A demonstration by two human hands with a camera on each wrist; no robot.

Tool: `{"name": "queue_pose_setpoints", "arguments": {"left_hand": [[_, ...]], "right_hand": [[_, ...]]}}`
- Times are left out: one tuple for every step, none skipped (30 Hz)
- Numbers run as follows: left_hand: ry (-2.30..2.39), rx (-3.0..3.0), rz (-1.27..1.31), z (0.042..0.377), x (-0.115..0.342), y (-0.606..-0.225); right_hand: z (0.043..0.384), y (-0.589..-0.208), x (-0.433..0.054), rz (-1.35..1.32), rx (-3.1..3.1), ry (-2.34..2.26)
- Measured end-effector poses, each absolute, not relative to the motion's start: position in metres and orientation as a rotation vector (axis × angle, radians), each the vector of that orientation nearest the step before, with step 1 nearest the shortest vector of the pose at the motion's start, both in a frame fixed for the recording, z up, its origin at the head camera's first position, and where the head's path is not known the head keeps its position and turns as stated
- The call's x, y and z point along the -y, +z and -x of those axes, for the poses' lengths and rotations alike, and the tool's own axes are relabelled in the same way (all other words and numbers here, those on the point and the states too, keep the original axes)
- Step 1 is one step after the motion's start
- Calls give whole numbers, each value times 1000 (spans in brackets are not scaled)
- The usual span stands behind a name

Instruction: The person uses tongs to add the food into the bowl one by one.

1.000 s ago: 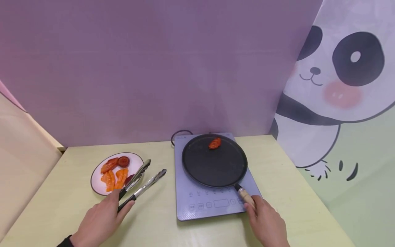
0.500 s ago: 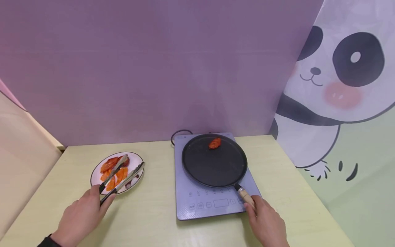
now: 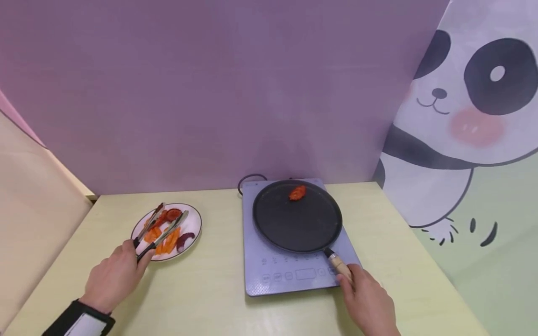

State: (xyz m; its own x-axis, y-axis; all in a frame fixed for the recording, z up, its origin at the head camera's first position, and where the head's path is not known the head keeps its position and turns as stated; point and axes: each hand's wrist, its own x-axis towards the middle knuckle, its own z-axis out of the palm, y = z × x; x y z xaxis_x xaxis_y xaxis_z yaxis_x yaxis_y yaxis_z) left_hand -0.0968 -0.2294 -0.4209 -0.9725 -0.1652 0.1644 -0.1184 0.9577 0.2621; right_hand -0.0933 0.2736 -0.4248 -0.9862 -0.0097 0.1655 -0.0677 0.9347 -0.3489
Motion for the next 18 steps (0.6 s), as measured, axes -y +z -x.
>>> {"name": "queue_pose_setpoints", "arguments": {"left_hand": [[-369,2932,-216,99,229,-421],[-364,2938,-215,101,229,-422],[-360,2944,-215,103,229,-422],[-355,2951,-215,105,229,-423],[-350,2955,-214,107,229,-424],[-347,2962,-214,108,228,-425],[-348,2969,-218,109,228,-426],[-353,2972,-219,110,228,-427],[-354,2972,-219,111,227,-428],[-359,2972,-220,112,227,-428],[-358,2973,-218,113,227,-428],[-360,2975,-218,113,226,-428],[-362,2976,-217,114,225,-428],[-362,2981,-216,115,225,-428],[-361,2987,-214,116,225,-427],[-359,2994,-213,116,224,-427],[-355,3005,-214,117,224,-426],[-360,3007,-219,117,224,-426]], "right_hand": [[93,-425,-274,-58,2929,537],[93,-425,-274,-57,2927,537],[93,-425,-274,-57,2927,539],[93,-426,-274,-55,2930,541],[93,-426,-274,-54,2930,541],[93,-426,-274,-53,2930,543],[93,-426,-274,-52,2930,548],[93,-427,-274,-53,2929,547],[93,-427,-274,-53,2928,549],[93,-427,-274,-53,2928,548],[93,-427,-274,-55,2924,545],[93,-426,-274,-53,2925,545],[93,-426,-274,-51,2926,544],[93,-426,-274,-50,2927,542],[93,-426,-274,-48,2927,542],[93,-426,-274,-47,2927,541],[94,-425,-274,-46,2928,540],[94,-425,-274,-44,2930,542]]}}
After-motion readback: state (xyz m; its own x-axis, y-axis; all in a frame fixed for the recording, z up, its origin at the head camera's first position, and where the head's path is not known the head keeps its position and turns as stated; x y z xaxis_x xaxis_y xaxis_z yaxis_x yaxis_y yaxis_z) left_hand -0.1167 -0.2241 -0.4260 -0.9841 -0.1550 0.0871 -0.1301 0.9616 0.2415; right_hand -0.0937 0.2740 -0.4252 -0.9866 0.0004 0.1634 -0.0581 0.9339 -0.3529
